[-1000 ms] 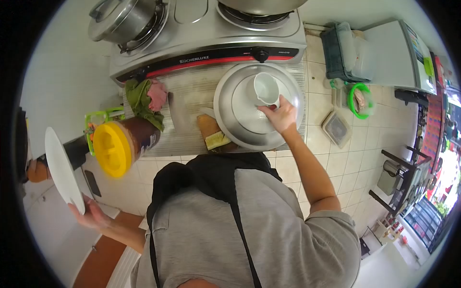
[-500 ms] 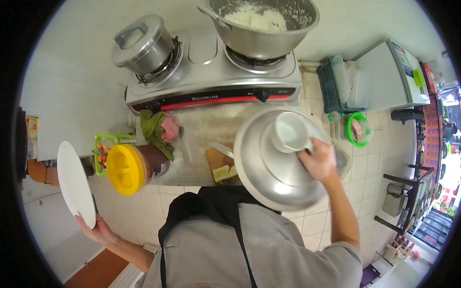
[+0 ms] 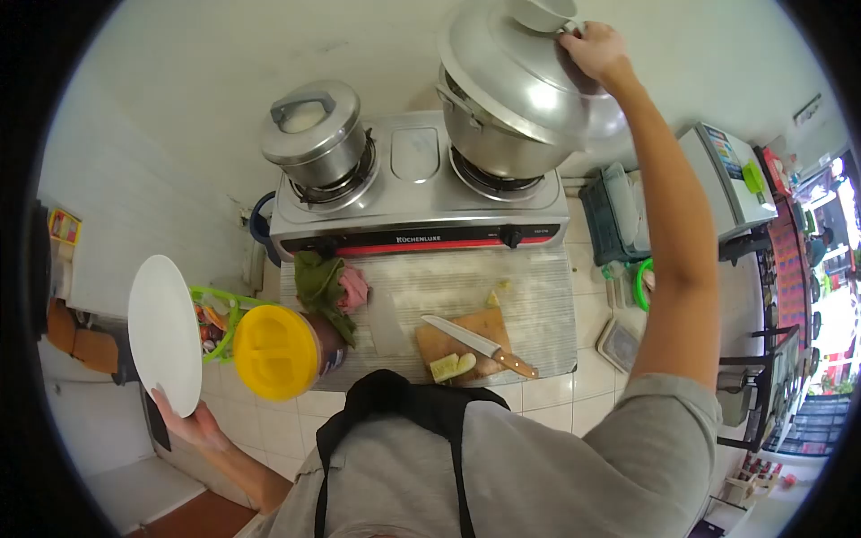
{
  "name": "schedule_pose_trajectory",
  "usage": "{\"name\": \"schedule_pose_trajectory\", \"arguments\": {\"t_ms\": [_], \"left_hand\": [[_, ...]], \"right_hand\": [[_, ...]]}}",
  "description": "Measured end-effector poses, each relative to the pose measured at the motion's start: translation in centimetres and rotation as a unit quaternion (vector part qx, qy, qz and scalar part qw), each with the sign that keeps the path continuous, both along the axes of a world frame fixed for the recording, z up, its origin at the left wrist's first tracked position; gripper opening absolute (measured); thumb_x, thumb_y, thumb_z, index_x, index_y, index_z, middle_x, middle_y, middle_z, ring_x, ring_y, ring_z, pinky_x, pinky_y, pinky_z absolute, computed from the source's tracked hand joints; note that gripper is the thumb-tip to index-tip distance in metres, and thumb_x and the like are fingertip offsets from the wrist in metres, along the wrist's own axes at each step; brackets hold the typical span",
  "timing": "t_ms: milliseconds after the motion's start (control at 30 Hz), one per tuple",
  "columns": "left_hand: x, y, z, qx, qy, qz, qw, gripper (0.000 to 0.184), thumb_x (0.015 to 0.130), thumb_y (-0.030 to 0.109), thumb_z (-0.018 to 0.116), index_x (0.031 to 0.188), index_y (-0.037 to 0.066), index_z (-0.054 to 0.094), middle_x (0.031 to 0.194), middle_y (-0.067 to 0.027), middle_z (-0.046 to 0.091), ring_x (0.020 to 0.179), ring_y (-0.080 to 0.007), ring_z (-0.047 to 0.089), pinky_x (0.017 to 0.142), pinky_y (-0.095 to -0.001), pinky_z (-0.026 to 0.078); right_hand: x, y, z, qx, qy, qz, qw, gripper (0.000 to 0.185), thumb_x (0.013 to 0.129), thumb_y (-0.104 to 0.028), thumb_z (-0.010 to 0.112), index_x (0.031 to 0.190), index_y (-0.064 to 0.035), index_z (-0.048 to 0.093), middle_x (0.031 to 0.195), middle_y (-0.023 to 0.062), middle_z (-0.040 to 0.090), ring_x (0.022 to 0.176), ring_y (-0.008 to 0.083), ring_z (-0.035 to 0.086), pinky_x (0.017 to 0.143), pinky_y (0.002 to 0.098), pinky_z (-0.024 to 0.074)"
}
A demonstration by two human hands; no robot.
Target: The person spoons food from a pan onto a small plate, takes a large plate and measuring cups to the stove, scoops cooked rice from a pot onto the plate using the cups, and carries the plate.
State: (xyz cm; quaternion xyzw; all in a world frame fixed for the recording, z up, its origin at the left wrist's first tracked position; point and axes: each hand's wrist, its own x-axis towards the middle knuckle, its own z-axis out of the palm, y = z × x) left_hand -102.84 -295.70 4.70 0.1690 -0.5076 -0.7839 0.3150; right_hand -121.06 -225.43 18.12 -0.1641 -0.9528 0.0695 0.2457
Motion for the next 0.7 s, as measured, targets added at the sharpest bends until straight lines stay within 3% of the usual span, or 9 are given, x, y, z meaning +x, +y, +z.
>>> {"name": "schedule_pose_trajectory", "arguments": {"t_ms": [67, 133, 167, 233, 400, 467, 567, 633, 700], "left_hand": [[0.0, -0.9, -0.2, 0.003, 0.001, -0.003, 1.000, 0.045, 0.099, 0.032, 0.046, 0.130, 0.000, 0.046, 0.120, -0.0063, 0.058, 0.104, -0.0136, 0.058, 0.082, -0.0260, 0.047], [0.6, -2.4, -0.9, -0.035, -0.020, 0.000, 0.999, 0.046, 0.098, 0.033, 0.048, 0.131, 0.000, 0.046, 0.120, -0.0064, 0.058, 0.105, -0.0142, 0.058, 0.084, -0.0264, 0.048], [0.7, -2.8, -0.9, -0.037, -0.017, 0.004, 0.999, 0.046, 0.098, 0.033, 0.048, 0.131, 0.000, 0.046, 0.120, -0.0064, 0.058, 0.105, -0.0142, 0.058, 0.084, -0.0264, 0.048], [1.0, -3.4, -0.7, 0.007, -0.043, 0.009, 0.999, 0.050, 0.099, 0.029, 0.044, 0.135, -0.004, 0.040, 0.134, -0.0133, 0.046, 0.121, -0.0236, 0.047, 0.104, -0.0384, 0.037], [1.0, -4.2, -0.8, 0.006, -0.051, 0.032, 0.998, 0.051, 0.098, 0.031, 0.046, 0.136, -0.004, 0.041, 0.133, -0.0137, 0.048, 0.121, -0.0244, 0.047, 0.104, -0.0385, 0.037], [0.9, -3.7, -0.8, 0.014, -0.047, 0.028, 0.998, 0.051, 0.098, 0.030, 0.046, 0.136, -0.004, 0.041, 0.132, -0.0139, 0.049, 0.121, -0.0246, 0.048, 0.104, -0.0386, 0.037], [0.3, -3.1, -0.7, -0.184, -0.118, 0.086, 0.972, 0.050, 0.098, 0.030, 0.046, 0.135, -0.004, 0.041, 0.132, -0.0139, 0.049, 0.120, -0.0245, 0.049, 0.103, -0.0387, 0.038], [-0.4, -4.3, -1.6, 0.025, -0.058, 0.032, 0.997, 0.049, 0.098, 0.030, 0.046, 0.134, -0.004, 0.042, 0.132, -0.0138, 0.050, 0.118, -0.0243, 0.050, 0.103, -0.0383, 0.039], [-0.8, -4.4, -2.2, 0.042, -0.055, 0.022, 0.997, 0.050, 0.098, 0.030, 0.047, 0.134, -0.003, 0.042, 0.132, -0.0136, 0.050, 0.118, -0.0241, 0.050, 0.102, -0.0381, 0.039]], "right_hand": [[-4.2, 0.1, -1.1, 0.007, -0.025, -0.017, 1.000, 0.042, 0.086, -0.039, 0.052, 0.090, -0.0004, 0.068, 0.093, 0.0185, 0.068, 0.090, 0.0344, 0.064, 0.081, 0.0388, 0.0498], [-7.5, 1.4, -3.5, 0.197, -0.103, -0.037, 0.974, 0.048, 0.088, -0.041, 0.043, 0.095, -0.0008, 0.068, 0.105, 0.0177, 0.066, 0.103, 0.0308, 0.061, 0.090, 0.0368, 0.0475], [-8.6, 1.7, -4.6, 0.196, -0.100, -0.034, 0.975, 0.048, 0.088, -0.041, 0.043, 0.095, -0.0008, 0.068, 0.105, 0.0177, 0.066, 0.103, 0.0308, 0.061, 0.090, 0.0368, 0.0475], [-9.8, 1.9, -6.6, 0.228, -0.184, -0.064, 0.954, 0.052, 0.089, -0.042, 0.037, 0.100, -0.0019, 0.068, 0.112, 0.0167, 0.064, 0.111, 0.0285, 0.057, 0.095, 0.0365, 0.0442], [-10.0, 3.7, -10.0, 0.201, -0.198, -0.062, 0.957, 0.049, 0.087, -0.043, 0.044, 0.098, -0.0005, 0.067, 0.111, 0.0189, 0.062, 0.111, 0.0326, 0.055, 0.094, 0.0383, 0.0449], [-10.6, 4.6, -11.4, 0.211, -0.185, -0.070, 0.957, 0.043, 0.088, -0.037, 0.048, 0.103, -0.0011, 0.066, 0.111, 0.0171, 0.064, 0.110, 0.0306, 0.057, 0.094, 0.0364, 0.0456], [-8.5, 1.0, -9.6, 0.108, -0.102, -0.104, 0.983, 0.040, 0.087, -0.036, 0.055, 0.099, 0.0002, 0.066, 0.109, 0.0175, 0.064, 0.107, 0.0334, 0.058, 0.091, 0.0381, 0.0461], [-9.2, -1.5, -7.8, 0.112, -0.044, -0.090, 0.989, 0.037, 0.086, -0.035, 0.058, 0.098, -0.0008, 0.066, 0.108, 0.0177, 0.064, 0.105, 0.0347, 0.058, 0.090, 0.0394, 0.0464], [-11.3, -4.5, -7.7, 0.106, 0.057, 0.009, 0.993, 0.029, 0.086, -0.031, 0.061, 0.096, -0.0043, 0.067, 0.103, 0.0185, 0.065, 0.098, 0.0356, 0.061, 0.084, 0.0419, 0.0480]]}}
